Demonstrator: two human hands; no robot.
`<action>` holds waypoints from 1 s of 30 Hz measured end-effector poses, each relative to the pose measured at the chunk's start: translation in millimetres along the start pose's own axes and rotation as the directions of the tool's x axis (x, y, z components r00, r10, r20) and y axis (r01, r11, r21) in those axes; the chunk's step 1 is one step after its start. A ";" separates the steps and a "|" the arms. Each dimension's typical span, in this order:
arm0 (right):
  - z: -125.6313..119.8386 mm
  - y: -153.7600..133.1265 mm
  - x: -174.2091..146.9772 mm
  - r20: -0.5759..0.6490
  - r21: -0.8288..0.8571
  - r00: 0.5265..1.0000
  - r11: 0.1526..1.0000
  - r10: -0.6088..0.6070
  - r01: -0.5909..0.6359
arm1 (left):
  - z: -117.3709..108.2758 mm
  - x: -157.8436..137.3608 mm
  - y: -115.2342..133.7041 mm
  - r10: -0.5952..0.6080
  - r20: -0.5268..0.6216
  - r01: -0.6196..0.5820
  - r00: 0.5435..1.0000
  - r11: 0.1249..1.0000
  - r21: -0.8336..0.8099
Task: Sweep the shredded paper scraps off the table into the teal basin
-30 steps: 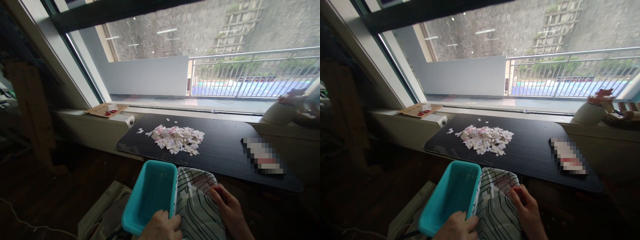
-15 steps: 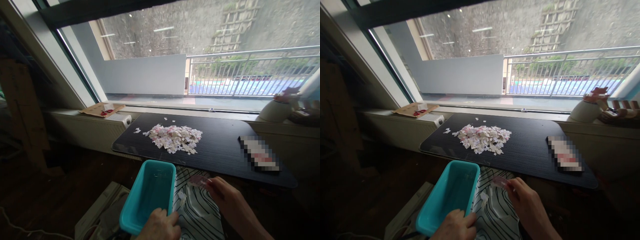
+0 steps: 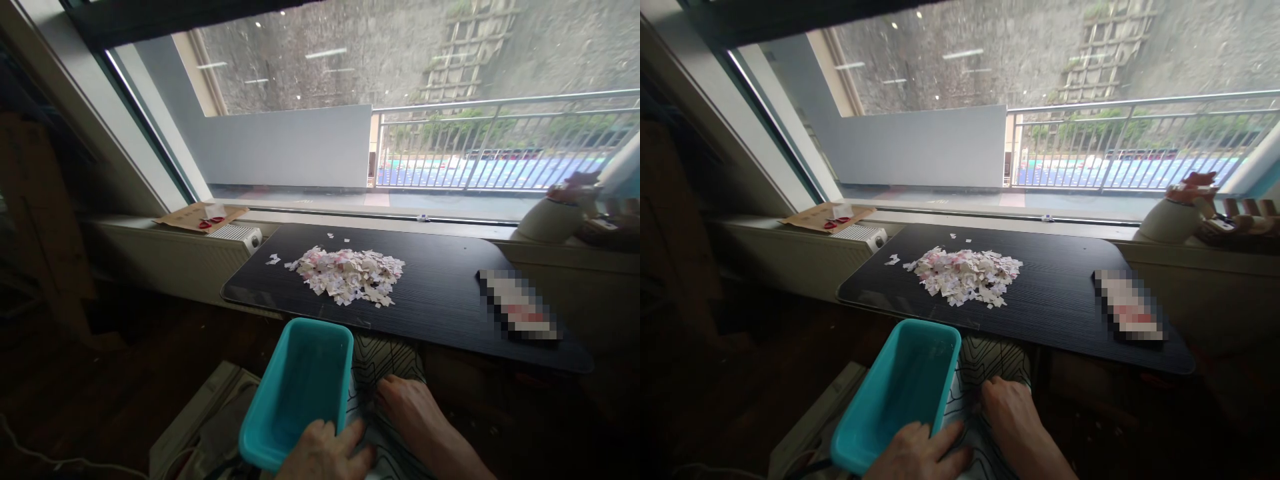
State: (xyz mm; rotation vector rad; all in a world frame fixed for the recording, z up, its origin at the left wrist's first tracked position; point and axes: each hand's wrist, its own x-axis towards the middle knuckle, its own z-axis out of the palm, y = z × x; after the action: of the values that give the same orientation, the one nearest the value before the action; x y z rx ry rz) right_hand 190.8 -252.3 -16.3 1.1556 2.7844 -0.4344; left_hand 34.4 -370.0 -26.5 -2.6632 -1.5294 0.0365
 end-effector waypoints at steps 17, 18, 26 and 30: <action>-13.6 13.8 10.3 -0.191 -0.077 0.981 0.997 -0.040 0.026 | 4.4 1.3 -0.6 -0.044 0.014 0.045 0.999 0.998 -0.033; -9.1 13.9 14.7 -0.164 -0.075 0.986 0.997 -0.037 0.025 | 6.4 1.5 -0.8 -0.036 0.007 0.036 0.999 0.999 -0.033; -53.7 30.3 0.9 -0.287 0.146 0.956 0.984 -0.056 0.101 | 9.4 1.5 -0.7 -0.041 -0.087 0.032 0.995 0.995 -0.100; -77.0 56.5 -5.3 -0.428 0.284 0.904 0.950 0.005 0.129 | 6.0 4.9 -1.6 -0.052 -0.100 0.038 0.994 0.989 -0.140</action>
State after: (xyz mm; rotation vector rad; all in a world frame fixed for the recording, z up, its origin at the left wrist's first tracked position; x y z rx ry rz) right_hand 236.0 -195.1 45.7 1.3690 3.2222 -0.7251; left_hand 35.2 -364.6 -32.2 -2.6839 -1.6141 -0.2145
